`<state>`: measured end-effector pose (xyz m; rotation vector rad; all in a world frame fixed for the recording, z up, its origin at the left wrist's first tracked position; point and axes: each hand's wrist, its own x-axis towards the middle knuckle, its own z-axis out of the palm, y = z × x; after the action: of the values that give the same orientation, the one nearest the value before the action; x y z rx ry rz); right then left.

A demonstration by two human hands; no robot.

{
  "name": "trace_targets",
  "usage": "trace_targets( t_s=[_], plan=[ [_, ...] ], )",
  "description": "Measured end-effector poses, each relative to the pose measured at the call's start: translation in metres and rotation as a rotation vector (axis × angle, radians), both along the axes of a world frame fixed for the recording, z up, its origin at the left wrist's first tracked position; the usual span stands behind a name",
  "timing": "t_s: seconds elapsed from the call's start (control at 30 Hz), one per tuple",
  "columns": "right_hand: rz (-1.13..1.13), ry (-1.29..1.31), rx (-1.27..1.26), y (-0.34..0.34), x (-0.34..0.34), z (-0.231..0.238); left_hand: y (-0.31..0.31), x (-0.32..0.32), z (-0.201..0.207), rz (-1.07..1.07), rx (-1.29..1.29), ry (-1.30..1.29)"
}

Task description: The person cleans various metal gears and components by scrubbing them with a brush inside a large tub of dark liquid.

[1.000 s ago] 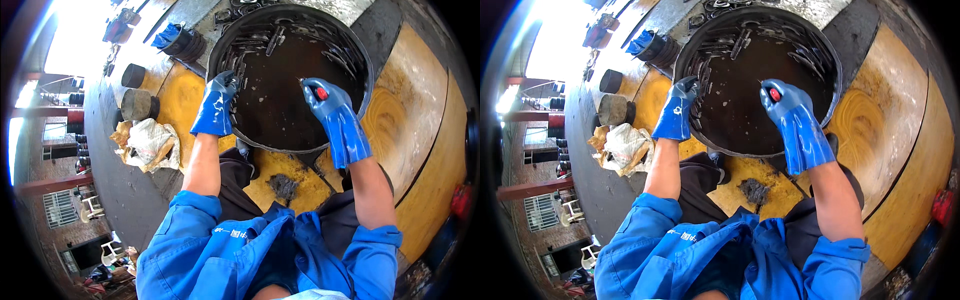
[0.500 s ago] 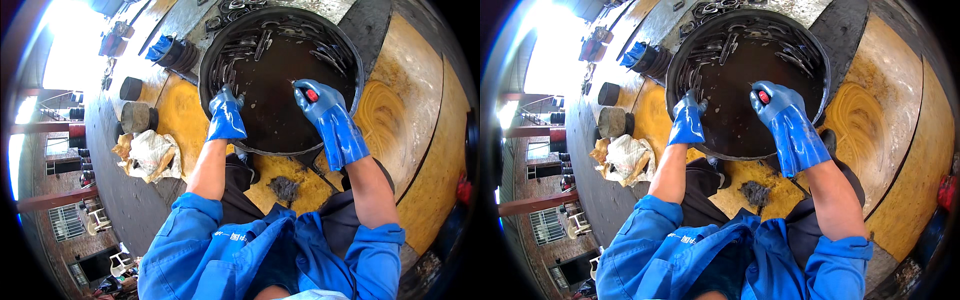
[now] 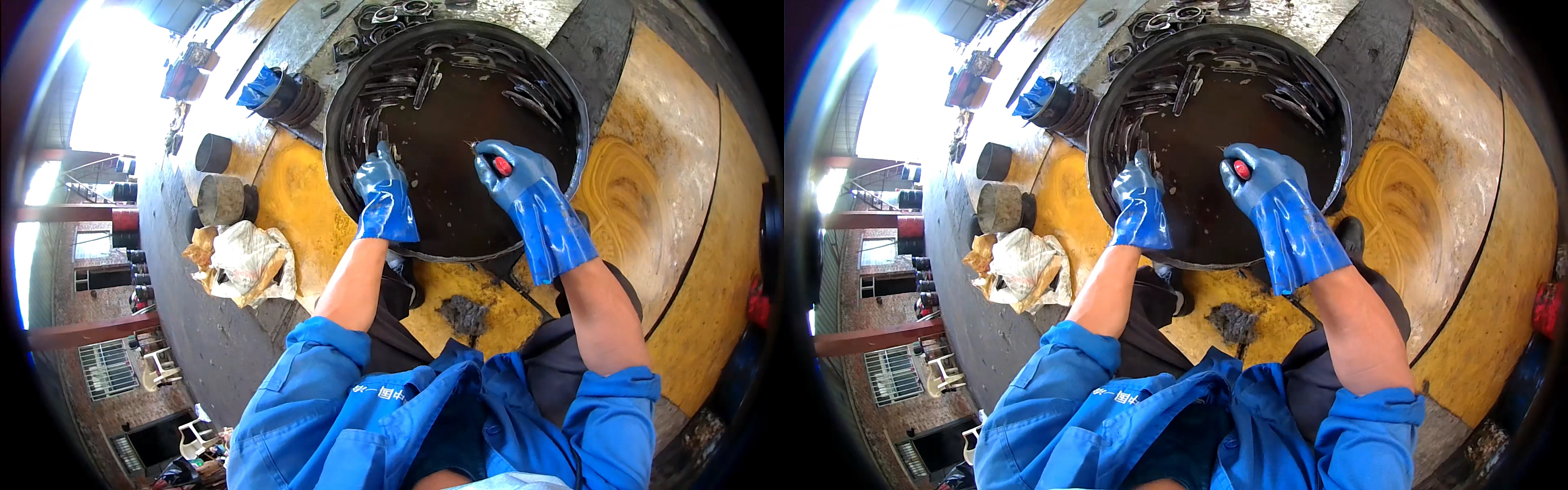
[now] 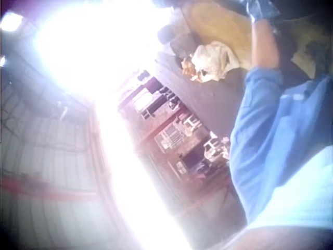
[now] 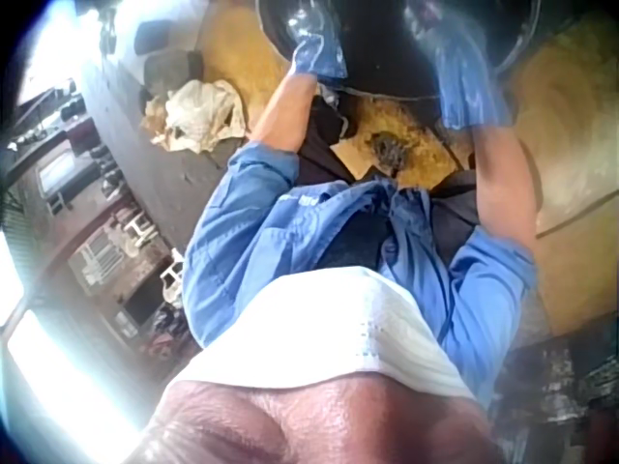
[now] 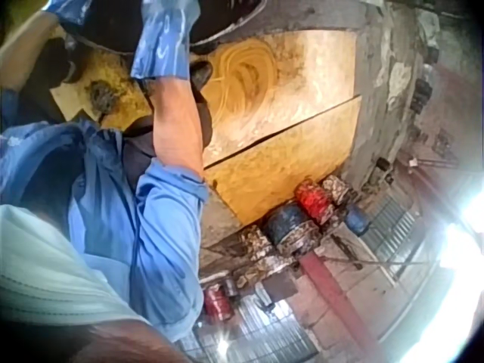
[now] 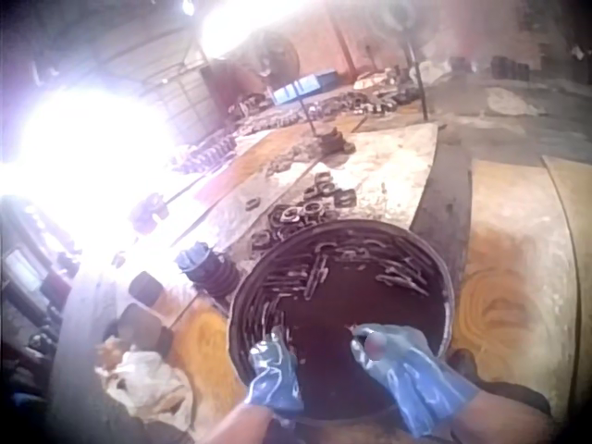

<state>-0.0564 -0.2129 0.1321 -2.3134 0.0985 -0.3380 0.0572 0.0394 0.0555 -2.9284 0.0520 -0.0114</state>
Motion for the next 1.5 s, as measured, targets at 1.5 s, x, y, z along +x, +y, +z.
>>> trace_targets(
  t_s=[1.5],
  plan=[
    [-0.36, 0.48, 1.087, 0.038, 0.073, -0.091, -0.012, -0.041, 0.011, 0.22, -1.375, 0.644]
  ],
)
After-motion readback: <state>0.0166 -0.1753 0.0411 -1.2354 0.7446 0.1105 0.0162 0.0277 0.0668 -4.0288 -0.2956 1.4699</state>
